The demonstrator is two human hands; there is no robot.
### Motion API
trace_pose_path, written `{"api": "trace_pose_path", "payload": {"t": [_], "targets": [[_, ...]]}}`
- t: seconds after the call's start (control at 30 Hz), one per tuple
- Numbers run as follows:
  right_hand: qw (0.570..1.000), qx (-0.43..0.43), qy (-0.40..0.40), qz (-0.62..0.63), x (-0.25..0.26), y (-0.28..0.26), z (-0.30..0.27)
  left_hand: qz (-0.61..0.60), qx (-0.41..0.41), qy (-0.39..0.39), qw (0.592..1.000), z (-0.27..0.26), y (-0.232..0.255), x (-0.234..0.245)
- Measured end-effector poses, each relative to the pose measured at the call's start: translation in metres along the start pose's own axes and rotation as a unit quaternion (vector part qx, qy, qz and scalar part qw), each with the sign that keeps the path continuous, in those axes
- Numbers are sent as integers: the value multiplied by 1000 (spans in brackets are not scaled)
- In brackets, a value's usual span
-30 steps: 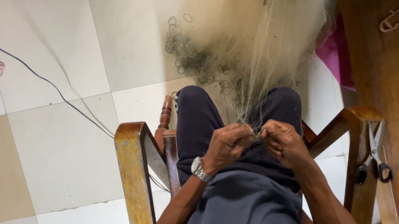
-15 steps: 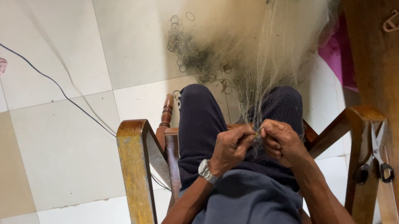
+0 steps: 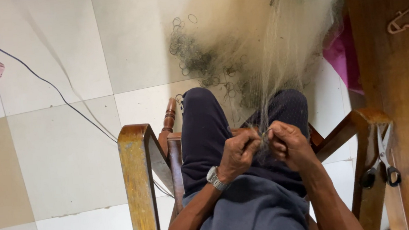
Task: Repairing a fine-mesh fishing net using a shuttle and scissors
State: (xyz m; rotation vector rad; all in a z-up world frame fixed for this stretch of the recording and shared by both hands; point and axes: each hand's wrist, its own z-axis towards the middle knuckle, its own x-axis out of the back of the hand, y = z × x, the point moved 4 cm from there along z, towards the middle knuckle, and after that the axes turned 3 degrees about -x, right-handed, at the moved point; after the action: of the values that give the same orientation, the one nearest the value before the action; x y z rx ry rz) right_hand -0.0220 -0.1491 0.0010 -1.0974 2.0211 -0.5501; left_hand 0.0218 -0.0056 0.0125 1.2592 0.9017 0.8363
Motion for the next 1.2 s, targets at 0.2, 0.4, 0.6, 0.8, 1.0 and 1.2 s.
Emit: {"api": "trace_pose_path", "payload": {"t": [0.2,0.4,0.6,0.8,1.0,1.2], "targets": [[997,72,12,20,-1,3,-1,-16,10,-45,999,-2,7,-5],[980,143,-34,132,9,27,0,-172,56,3,983,1,-3,-8],[970,170,-60,163,9,49,1,-176,36,39,983,7,11,-5],[862,344,105,-357,-16,-41,-34,46,-21,-66,997,20,26,13],[805,307,13,-508,-44,-63,-36,89,-64,-150,983,36,45,10],[935,275,-23,-222,-22,-37,-26,-50,-25,-119,991,32,28,4]]}}
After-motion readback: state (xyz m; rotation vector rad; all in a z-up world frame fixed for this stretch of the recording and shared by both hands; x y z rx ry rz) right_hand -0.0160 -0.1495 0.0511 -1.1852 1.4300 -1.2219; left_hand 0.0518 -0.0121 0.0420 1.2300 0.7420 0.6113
